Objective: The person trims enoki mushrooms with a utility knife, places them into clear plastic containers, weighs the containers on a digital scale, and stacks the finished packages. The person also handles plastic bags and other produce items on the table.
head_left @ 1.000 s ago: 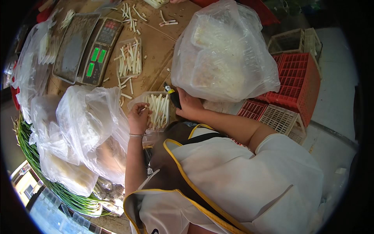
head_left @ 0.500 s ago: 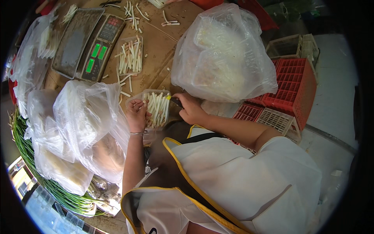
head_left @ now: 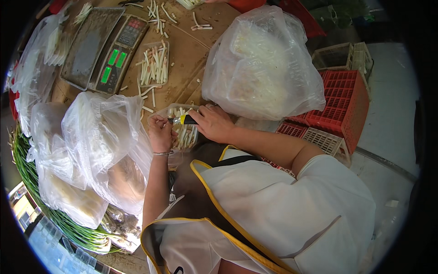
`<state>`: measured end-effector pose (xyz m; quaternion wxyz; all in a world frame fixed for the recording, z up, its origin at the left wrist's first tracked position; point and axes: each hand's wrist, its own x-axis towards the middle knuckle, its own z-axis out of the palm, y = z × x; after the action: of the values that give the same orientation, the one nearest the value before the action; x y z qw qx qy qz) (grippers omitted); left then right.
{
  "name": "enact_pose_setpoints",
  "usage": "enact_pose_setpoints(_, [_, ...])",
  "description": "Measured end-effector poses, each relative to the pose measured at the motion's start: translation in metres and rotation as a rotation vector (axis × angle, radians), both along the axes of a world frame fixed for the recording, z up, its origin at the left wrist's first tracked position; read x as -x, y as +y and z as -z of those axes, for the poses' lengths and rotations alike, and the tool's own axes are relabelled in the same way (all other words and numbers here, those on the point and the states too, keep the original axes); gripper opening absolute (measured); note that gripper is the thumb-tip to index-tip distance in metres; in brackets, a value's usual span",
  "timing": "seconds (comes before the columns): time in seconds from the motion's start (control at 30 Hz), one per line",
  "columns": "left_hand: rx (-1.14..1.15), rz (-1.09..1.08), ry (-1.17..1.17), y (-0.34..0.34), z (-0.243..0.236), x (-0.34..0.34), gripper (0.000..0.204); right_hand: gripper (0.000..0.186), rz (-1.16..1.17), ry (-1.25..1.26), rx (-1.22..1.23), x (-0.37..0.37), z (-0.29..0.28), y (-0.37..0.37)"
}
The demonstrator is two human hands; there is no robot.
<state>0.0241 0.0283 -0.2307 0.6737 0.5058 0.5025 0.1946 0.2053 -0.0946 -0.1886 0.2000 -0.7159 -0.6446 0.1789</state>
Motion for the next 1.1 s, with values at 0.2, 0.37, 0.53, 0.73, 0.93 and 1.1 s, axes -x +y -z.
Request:
enact_pose_setpoints(0.2, [-0.037,0.015,0.053,0.002,0.003,0.002,0.031,0.042,0.053,-0.033,0.072,0.005,0.001,0.003])
enact_pose_setpoints(0.37, [-0.053,0.017,0.029,0.002,0.005,0.001,0.029,0.042,0.418,0.311,0.179,0.006,0.013,0.014])
enact_pose_setpoints(0.53, [-0.157,0.03,0.128,-0.009,0.001,-0.006,0.026,0.054,0.406,0.322,0.215,0.013,0.033,0.006])
enact_pose_setpoints(0.73, [-0.705,0.179,0.277,-0.021,-0.016,-0.005,0.035,0.07,0.411,0.412,0.163,0.01,0.039,-0.014])
enact_pose_setpoints(0.93, [-1.006,0.421,0.414,-0.024,-0.007,-0.007,0.037,0.074,0.352,0.449,0.226,0.008,0.041,-0.024])
enact_pose_setpoints(1.1, [-1.019,0.443,0.463,-0.031,-0.028,-0.02,0.04,0.072,0.276,0.211,0.104,0.013,0.042,-0.026])
